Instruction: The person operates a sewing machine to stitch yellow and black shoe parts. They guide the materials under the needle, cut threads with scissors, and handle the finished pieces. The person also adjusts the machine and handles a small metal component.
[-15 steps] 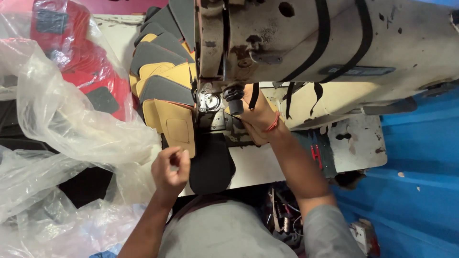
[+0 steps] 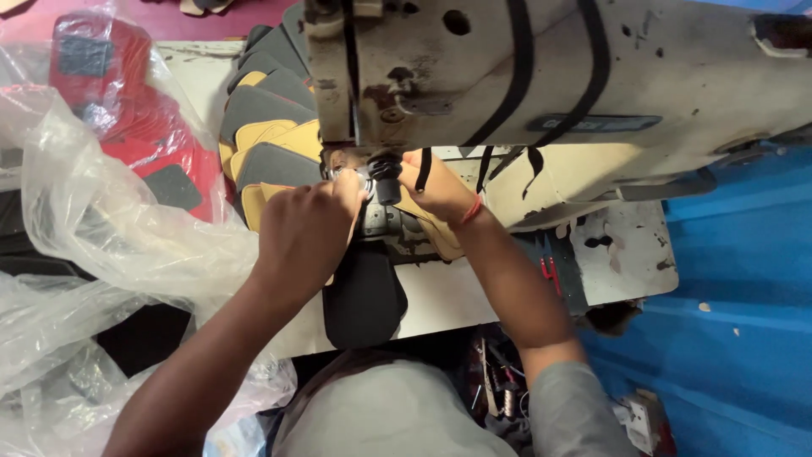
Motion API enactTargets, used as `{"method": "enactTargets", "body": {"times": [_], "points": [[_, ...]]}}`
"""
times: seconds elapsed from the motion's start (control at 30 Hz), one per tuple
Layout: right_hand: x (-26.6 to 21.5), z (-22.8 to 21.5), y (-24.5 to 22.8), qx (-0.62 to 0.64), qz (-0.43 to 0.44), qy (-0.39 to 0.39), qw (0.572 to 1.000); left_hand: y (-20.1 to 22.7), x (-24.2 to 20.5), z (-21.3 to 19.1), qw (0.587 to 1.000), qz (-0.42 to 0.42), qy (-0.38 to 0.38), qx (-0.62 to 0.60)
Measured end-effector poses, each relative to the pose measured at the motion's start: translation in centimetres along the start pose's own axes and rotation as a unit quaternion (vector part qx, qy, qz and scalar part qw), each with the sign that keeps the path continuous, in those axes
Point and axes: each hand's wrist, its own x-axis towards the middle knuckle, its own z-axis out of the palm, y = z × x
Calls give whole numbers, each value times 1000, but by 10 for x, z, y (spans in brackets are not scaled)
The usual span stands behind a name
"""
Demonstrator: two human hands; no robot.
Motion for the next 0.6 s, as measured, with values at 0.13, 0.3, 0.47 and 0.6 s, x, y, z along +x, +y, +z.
{"method": "enactTargets", "body": {"times": [0.13, 0.3, 0.47, 0.6], "points": [[-16, 12, -53, 211, -8, -23, 977, 1, 10, -13, 996, -29, -76, -42], [-69, 13, 10, 100, 75, 131, 984, 4, 10, -20, 995, -5, -36, -91], [-127, -10, 33, -234, 117, 210, 942, 18, -24, -3, 989, 4, -25, -148], [-173, -44, 72, -130, -146, 492, 849, 37, -71, 23, 925, -88, -55, -367]]}}
